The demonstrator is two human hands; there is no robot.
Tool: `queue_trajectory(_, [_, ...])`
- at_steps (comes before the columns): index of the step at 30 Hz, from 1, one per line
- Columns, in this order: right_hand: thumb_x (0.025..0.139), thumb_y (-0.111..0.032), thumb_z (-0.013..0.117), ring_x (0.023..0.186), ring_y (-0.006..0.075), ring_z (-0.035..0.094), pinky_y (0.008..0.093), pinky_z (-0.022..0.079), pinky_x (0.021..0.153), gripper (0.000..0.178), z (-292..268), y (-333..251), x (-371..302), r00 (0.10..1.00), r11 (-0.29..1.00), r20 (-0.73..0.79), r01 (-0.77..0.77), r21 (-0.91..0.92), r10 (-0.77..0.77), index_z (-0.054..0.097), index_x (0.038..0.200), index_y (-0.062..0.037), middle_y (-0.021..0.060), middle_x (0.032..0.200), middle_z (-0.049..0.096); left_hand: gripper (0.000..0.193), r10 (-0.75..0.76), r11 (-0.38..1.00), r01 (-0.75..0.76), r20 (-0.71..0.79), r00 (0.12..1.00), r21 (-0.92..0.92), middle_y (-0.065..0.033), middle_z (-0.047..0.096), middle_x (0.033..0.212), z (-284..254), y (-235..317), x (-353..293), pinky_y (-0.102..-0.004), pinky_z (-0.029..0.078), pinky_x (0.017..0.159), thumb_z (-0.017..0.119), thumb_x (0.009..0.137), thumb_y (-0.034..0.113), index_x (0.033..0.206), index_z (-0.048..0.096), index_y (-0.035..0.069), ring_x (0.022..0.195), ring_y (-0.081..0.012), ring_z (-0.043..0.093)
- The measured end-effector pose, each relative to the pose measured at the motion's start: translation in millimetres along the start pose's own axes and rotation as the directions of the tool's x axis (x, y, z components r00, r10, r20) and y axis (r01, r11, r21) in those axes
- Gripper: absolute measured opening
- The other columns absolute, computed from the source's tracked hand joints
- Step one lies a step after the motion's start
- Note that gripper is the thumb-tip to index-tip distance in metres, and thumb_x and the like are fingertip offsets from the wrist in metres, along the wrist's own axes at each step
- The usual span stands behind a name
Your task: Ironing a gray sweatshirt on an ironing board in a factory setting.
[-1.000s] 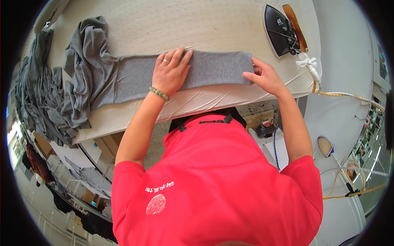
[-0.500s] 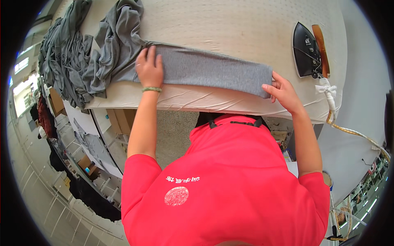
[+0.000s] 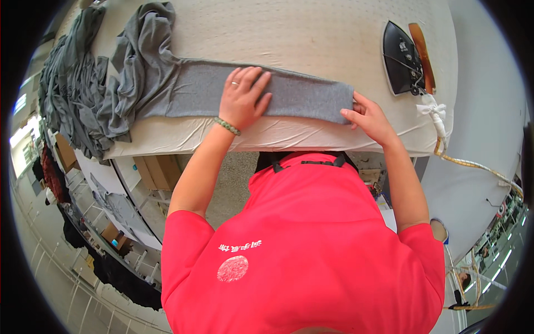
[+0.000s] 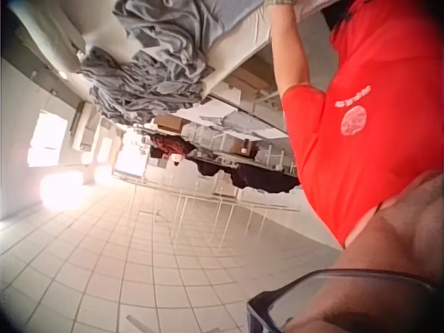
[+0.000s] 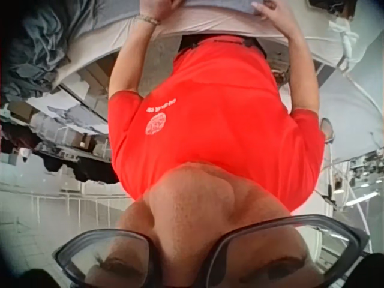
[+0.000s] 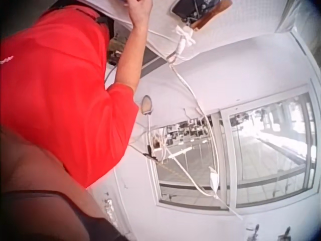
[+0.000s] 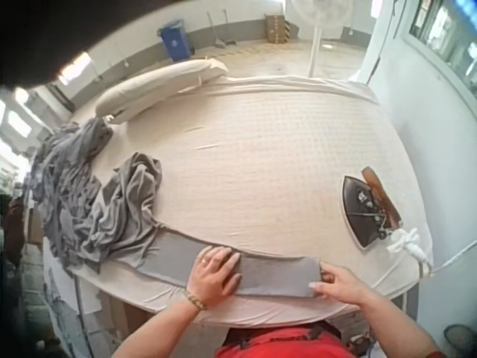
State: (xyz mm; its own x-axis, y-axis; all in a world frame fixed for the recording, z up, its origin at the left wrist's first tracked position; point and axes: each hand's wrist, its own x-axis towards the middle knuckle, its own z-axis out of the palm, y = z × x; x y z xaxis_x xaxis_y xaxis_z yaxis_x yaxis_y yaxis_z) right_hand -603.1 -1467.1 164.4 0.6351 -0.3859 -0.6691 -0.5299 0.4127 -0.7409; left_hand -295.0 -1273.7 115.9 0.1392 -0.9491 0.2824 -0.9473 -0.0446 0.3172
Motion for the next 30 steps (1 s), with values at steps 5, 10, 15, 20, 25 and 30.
queue_trajectory(5, [0.097,-0.016,0.072,0.080,0.0050,0.059,0.0227,0.051,0.063,0.060,-1.5,-1.1,7.4,1.000,1.000,0.012,0.007,-0.014,-0.006,0.050,0.151,-0.0027,0.0000,0.109,0.067,0.052,0.184,0.976,-0.173,0.075,0.980,-0.135,-0.0102,0.059,0.140,33.7,66.2,28.2,-0.0478,0.039,0.116,0.072,0.089,0.025,0.137,0.064,0.007,0.132,-0.0271,0.055])
queue_trajectory(10, [0.098,-0.014,0.071,0.076,0.0050,0.059,0.0223,0.050,0.062,0.060,-5.9,16.9,13.3,0.999,1.000,-0.050,-0.005,-0.025,0.004,0.049,0.153,-0.0014,-0.0009,0.101,0.068,0.051,0.226,0.958,-0.203,0.092,0.970,-0.205,-0.0109,0.058,0.144,51.7,98.5,42.0,-0.0469,0.038,0.118,0.068,0.092,0.020,0.139,0.061,0.002,0.136,-0.0264,0.053])
queue_trajectory(15, [0.097,-0.013,0.073,0.070,0.0060,0.059,0.0231,0.050,0.061,0.058,-1.5,38.5,10.4,0.973,0.986,-0.196,0.096,-0.138,-0.123,0.052,0.150,-0.0012,-0.0010,0.086,0.068,0.052,0.244,0.950,-0.218,0.100,0.965,-0.222,-0.0116,0.057,0.146,54.8,104.9,39.6,-0.0478,0.037,0.121,0.066,0.092,0.017,0.140,0.058,0.000,0.140,-0.0273,0.050])
queue_trajectory(20, [0.096,-0.013,0.073,0.068,0.0064,0.060,0.0252,0.052,0.063,0.054,21.4,40.6,-2.0,0.905,0.916,-0.310,0.172,-0.363,-0.292,0.056,0.147,-0.0019,0.0008,0.083,0.068,0.053,0.264,0.932,-0.236,0.070,0.962,-0.275,-0.0120,0.057,0.146,68.3,115.8,42.5,-0.0479,0.037,0.121,0.067,0.090,0.015,0.141,0.058,0.000,0.141,-0.0276,0.049])
queue_trajectory(25, [0.095,-0.012,0.073,0.072,0.0122,0.067,0.0293,0.055,0.067,0.037,30.2,50.5,-11.5,0.784,0.886,-0.441,0.289,-0.363,-0.436,0.065,0.131,-0.0042,0.0065,0.086,0.072,0.053,0.227,0.946,-0.206,0.061,0.972,-0.249,-0.0117,0.057,0.145,68.8,133.0,48.3,-0.0469,0.037,0.121,0.066,0.090,0.016,0.141,0.059,0.001,0.138,-0.0276,0.051])
queue_trajectory(30, [0.093,-0.012,0.072,0.075,0.0225,0.072,0.0347,0.057,0.069,0.021,30.2,57.7,-13.5,0.745,0.763,-0.381,0.259,-0.592,-0.548,0.068,0.113,-0.0058,0.0120,0.089,0.074,0.054,0.194,0.972,-0.181,0.078,0.978,-0.148,-0.0094,0.055,0.145,74.3,143.7,49.8,-0.0463,0.035,0.121,0.065,0.092,0.021,0.143,0.058,0.003,0.138,-0.0265,0.050])
